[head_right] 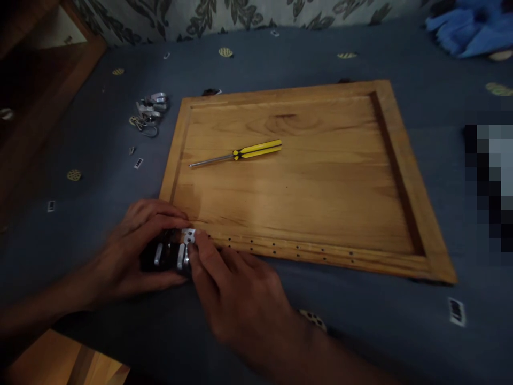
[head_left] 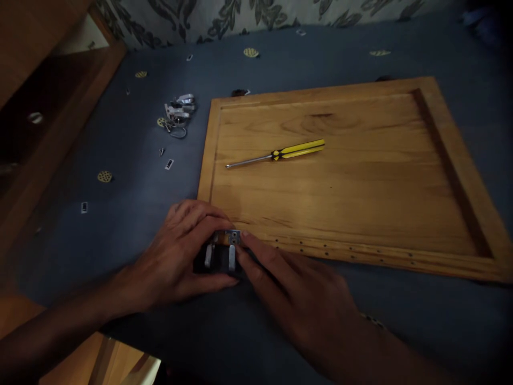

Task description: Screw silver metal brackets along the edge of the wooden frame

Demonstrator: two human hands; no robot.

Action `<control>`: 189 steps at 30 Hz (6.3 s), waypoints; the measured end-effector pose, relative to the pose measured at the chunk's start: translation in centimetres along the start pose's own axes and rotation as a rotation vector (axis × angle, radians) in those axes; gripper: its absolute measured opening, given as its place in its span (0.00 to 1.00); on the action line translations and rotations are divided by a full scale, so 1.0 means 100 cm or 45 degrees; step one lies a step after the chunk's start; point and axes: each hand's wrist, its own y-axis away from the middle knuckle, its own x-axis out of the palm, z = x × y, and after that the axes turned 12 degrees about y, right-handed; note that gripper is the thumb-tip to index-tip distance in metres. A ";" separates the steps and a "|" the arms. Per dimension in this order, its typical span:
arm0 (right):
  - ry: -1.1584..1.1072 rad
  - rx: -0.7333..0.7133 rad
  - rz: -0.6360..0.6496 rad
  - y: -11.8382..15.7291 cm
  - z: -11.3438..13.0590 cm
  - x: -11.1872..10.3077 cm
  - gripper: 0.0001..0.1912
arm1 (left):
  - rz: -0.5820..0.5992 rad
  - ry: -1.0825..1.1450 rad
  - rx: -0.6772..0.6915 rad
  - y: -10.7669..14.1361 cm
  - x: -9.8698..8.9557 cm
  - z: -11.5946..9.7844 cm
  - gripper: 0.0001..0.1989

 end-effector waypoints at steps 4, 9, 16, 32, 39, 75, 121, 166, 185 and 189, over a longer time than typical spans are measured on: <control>-0.037 0.032 -0.014 -0.001 -0.001 -0.001 0.25 | -0.005 0.000 0.000 0.000 0.000 0.001 0.23; -0.021 -0.115 0.051 -0.007 -0.011 -0.012 0.21 | -0.007 -0.014 0.008 -0.001 0.001 0.002 0.21; -0.006 0.047 0.014 0.001 0.000 -0.003 0.23 | 0.007 -0.010 0.008 -0.002 -0.001 -0.001 0.18; -0.012 0.032 -0.023 -0.004 -0.001 -0.005 0.24 | 0.018 -0.010 0.005 -0.003 -0.002 0.000 0.19; -0.008 -0.072 0.018 -0.006 -0.007 -0.010 0.21 | -0.004 0.035 0.011 -0.002 -0.002 0.003 0.28; 0.021 0.014 -0.075 -0.004 -0.002 -0.003 0.24 | -0.075 0.011 0.049 0.000 0.004 0.004 0.22; -0.073 -0.048 -0.034 -0.001 -0.010 -0.010 0.21 | -0.092 0.046 -0.055 -0.002 0.002 0.000 0.18; 0.010 -0.134 -0.032 -0.015 -0.016 -0.016 0.32 | -0.041 0.022 0.017 -0.001 0.002 0.002 0.23; 0.003 -0.124 0.027 -0.007 -0.013 -0.014 0.27 | -0.061 0.037 0.026 -0.004 0.000 -0.001 0.18; -0.046 -0.112 -0.017 -0.010 -0.019 -0.015 0.26 | -0.033 0.067 0.012 -0.005 0.001 0.001 0.19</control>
